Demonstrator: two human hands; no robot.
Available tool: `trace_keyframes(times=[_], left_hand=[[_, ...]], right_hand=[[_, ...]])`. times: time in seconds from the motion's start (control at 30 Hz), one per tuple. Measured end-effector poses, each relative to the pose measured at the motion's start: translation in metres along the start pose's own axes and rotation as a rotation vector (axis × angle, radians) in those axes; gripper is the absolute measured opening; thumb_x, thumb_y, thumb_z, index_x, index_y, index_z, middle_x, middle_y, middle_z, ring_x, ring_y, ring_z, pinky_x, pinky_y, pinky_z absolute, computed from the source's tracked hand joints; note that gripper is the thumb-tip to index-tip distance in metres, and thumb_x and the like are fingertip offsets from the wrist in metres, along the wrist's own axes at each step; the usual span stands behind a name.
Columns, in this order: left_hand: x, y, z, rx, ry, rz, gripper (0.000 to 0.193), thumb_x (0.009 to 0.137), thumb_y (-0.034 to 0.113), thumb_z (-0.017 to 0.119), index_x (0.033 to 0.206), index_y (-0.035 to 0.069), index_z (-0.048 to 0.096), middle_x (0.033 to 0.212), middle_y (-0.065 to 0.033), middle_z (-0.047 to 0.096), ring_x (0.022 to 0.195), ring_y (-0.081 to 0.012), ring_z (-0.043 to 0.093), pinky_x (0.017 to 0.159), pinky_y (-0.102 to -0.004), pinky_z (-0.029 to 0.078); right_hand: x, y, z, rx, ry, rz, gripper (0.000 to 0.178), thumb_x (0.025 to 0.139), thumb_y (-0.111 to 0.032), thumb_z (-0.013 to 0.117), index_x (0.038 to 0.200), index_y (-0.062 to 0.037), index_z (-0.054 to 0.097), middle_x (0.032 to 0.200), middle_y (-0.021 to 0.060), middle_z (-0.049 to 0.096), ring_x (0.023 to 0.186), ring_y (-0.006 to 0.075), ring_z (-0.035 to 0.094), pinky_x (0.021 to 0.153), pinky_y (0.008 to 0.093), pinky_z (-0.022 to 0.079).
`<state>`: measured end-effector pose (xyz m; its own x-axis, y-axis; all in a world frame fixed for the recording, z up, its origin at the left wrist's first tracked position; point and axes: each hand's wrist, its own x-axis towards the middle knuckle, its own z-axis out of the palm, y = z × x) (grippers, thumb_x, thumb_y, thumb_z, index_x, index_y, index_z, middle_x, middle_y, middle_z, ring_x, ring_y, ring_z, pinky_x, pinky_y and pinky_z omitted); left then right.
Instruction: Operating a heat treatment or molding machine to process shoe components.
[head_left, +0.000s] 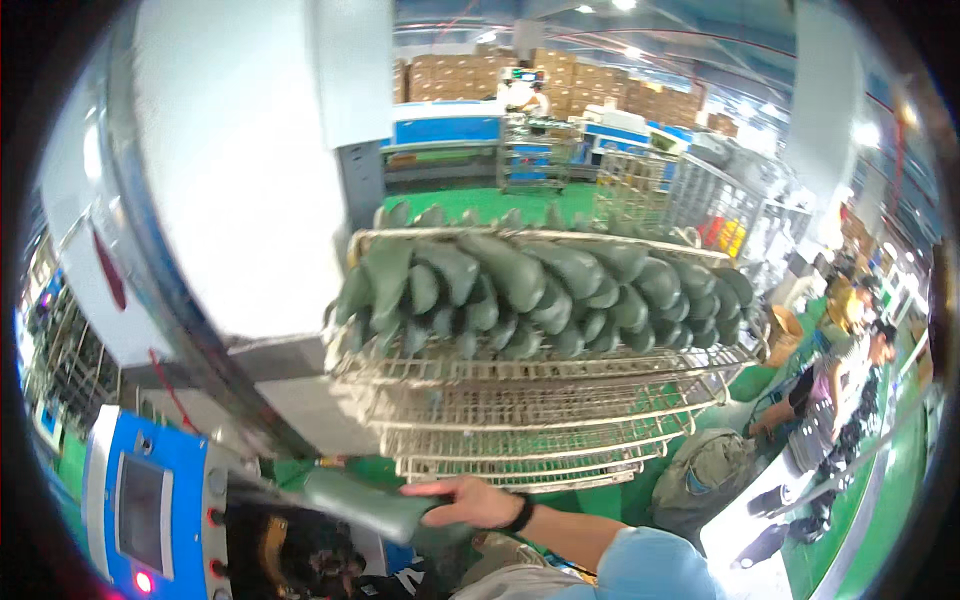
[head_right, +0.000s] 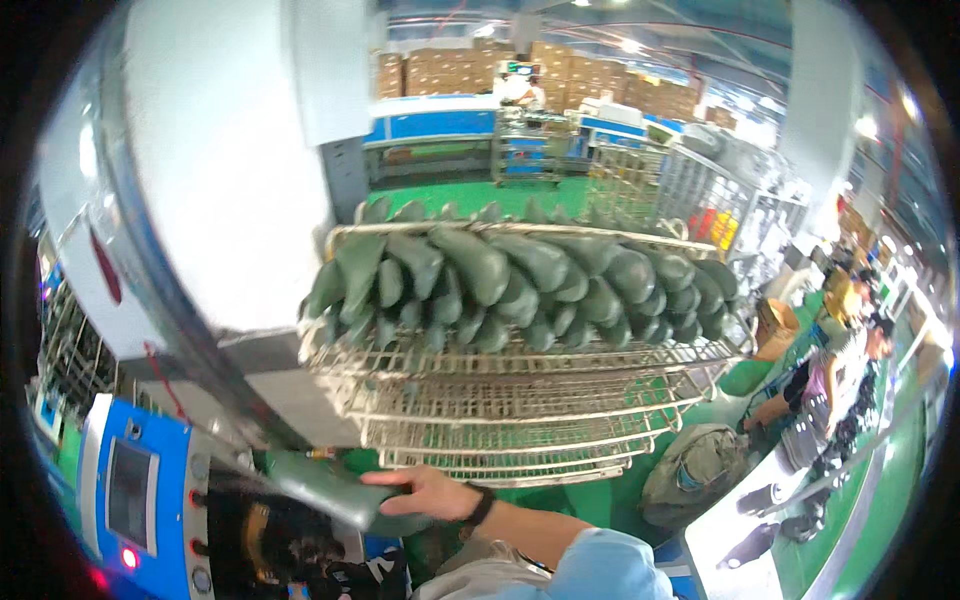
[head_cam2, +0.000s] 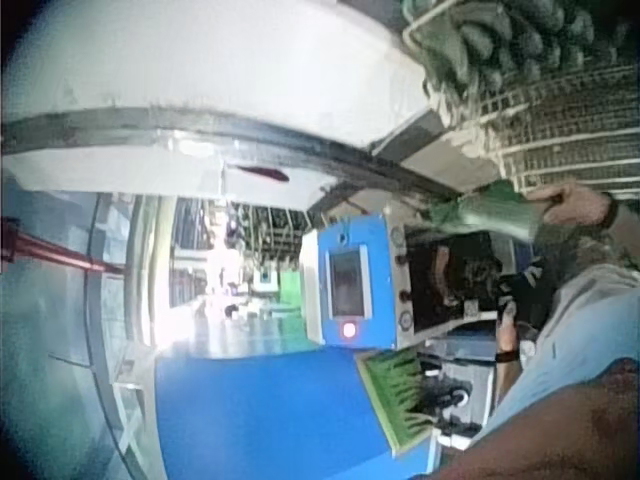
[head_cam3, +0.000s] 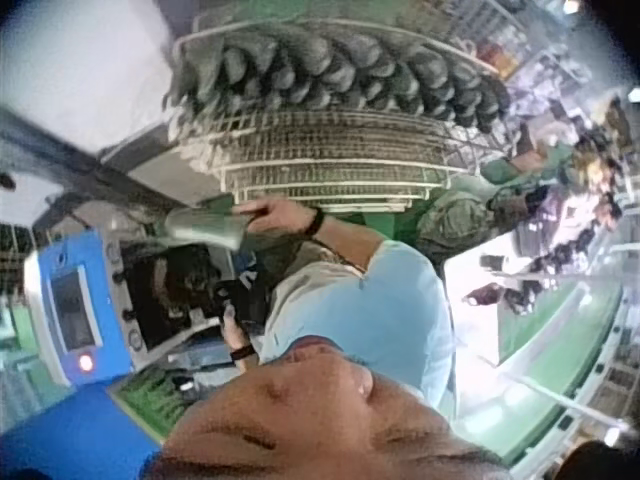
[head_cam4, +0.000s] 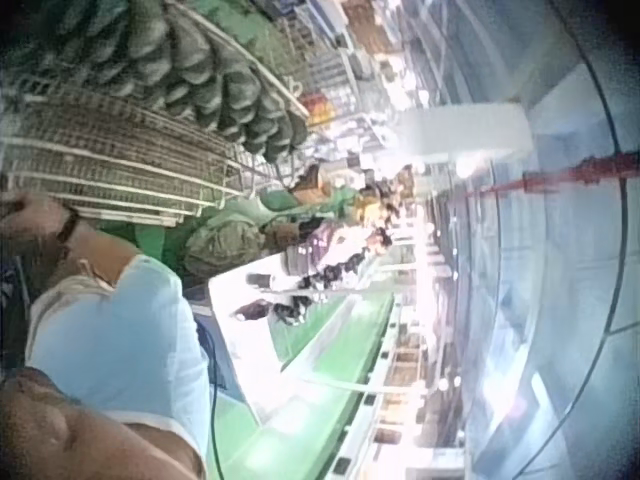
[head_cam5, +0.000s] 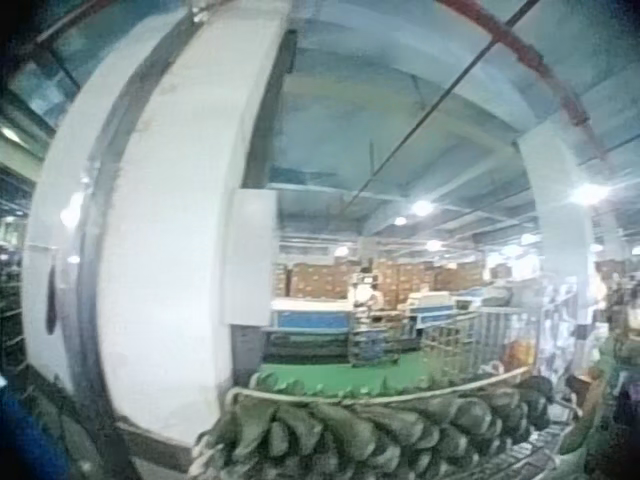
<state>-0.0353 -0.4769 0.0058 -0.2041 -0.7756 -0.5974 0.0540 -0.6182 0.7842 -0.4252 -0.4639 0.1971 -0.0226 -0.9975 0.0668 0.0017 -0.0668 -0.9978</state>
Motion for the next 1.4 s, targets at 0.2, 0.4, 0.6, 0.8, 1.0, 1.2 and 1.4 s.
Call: trace_keyframes(times=[0.2, 0.4, 0.6, 0.8, 1.0, 1.2, 1.4], left_hand=[[-0.042, 0.106, 0.162, 0.523, -0.057, 0.136, 0.069, 0.092, 0.055, 0.064, 0.134, 0.001, 0.059, 0.137, -0.0206, 0.057, 0.126, -0.0334, 0.053, 0.105, -0.0463, 0.041], [-0.004, 0.121, 0.237, 0.667, -0.368, 0.159, 0.076, 0.089, 0.056, 0.067, 0.137, -0.001, 0.056, 0.125, -0.0215, 0.06, 0.102, -0.031, 0.058, 0.088, -0.0429, 0.046], [0.011, 0.125, 0.291, 0.688, -0.355, -0.02, 0.091, 0.086, 0.053, 0.072, 0.15, -0.002, 0.039, 0.103, -0.0174, 0.064, 0.071, -0.0243, 0.052, 0.065, -0.0406, 0.045], [0.058, 0.094, 0.3, 0.362, -0.391, -0.013, 0.077, 0.086, 0.043, 0.076, 0.143, -0.001, 0.048, 0.085, -0.0085, 0.061, 0.067, -0.0169, 0.052, 0.058, -0.0374, 0.041], [0.065, 0.109, 0.32, 0.566, -0.394, -0.106, 0.069, 0.089, 0.045, 0.072, 0.137, 0.0, 0.053, 0.128, -0.0156, 0.062, 0.103, -0.0284, 0.06, 0.084, -0.0425, 0.047], [0.062, 0.102, 0.311, 0.526, -0.201, 0.031, 0.056, 0.094, 0.041, 0.067, 0.13, -0.001, 0.059, 0.123, -0.0141, 0.064, 0.109, -0.0289, 0.06, 0.089, -0.0419, 0.047], [0.056, 0.105, 0.312, 0.429, -0.205, -0.046, 0.061, 0.089, 0.041, 0.072, 0.129, -0.002, 0.06, 0.127, -0.0148, 0.063, 0.111, -0.0287, 0.06, 0.091, -0.0387, 0.047]], right_hand=[[-0.148, -0.095, -0.156, -0.075, 0.897, -0.455, 0.064, 0.089, -0.026, 0.075, 0.141, 0.003, 0.053, 0.138, 0.0121, 0.059, 0.126, 0.0223, 0.056, 0.108, 0.0375, 0.043], [-0.271, -0.161, -0.266, 0.225, 1.236, -0.788, 0.06, 0.098, -0.025, 0.06, 0.149, 0.0005, 0.039, 0.128, 0.0171, 0.063, 0.11, 0.0319, 0.067, 0.08, 0.0366, 0.06], [-0.36, -0.168, -0.38, 0.862, 0.949, -0.879, 0.049, 0.103, -0.031, 0.046, 0.137, 0.0048, 0.047, 0.123, 0.0416, 0.05, 0.072, 0.0297, 0.069, 0.055, 0.0282, 0.058], [-0.393, -0.167, -0.48, 0.936, 0.835, -0.813, 0.047, 0.101, -0.026, 0.042, 0.138, 0.0033, 0.047, 0.123, 0.0406, 0.05, 0.067, 0.0248, 0.064, 0.053, 0.0261, 0.056], [-0.434, -0.154, -0.57, 0.743, 1.17, -0.348, 0.033, 0.1, -0.033, 0.045, 0.105, -0.0049, 0.062, 0.089, 0.0151, 0.066, 0.055, 0.0156, 0.058, 0.037, 0.0189, 0.045], [-0.372, -0.158, -0.545, 0.448, 1.49, 0.052, 0.039, 0.095, -0.053, 0.053, 0.086, -0.0174, 0.067, 0.062, -0.0035, 0.06, 0.043, 0.0121, 0.05, 0.036, 0.0205, 0.038], [-0.354, -0.184, -0.502, 0.228, 1.539, 0.104, 0.053, 0.095, -0.058, 0.052, 0.108, -0.0087, 0.066, 0.089, 0.0079, 0.069, 0.072, 0.0243, 0.065, 0.064, 0.0409, 0.054]])
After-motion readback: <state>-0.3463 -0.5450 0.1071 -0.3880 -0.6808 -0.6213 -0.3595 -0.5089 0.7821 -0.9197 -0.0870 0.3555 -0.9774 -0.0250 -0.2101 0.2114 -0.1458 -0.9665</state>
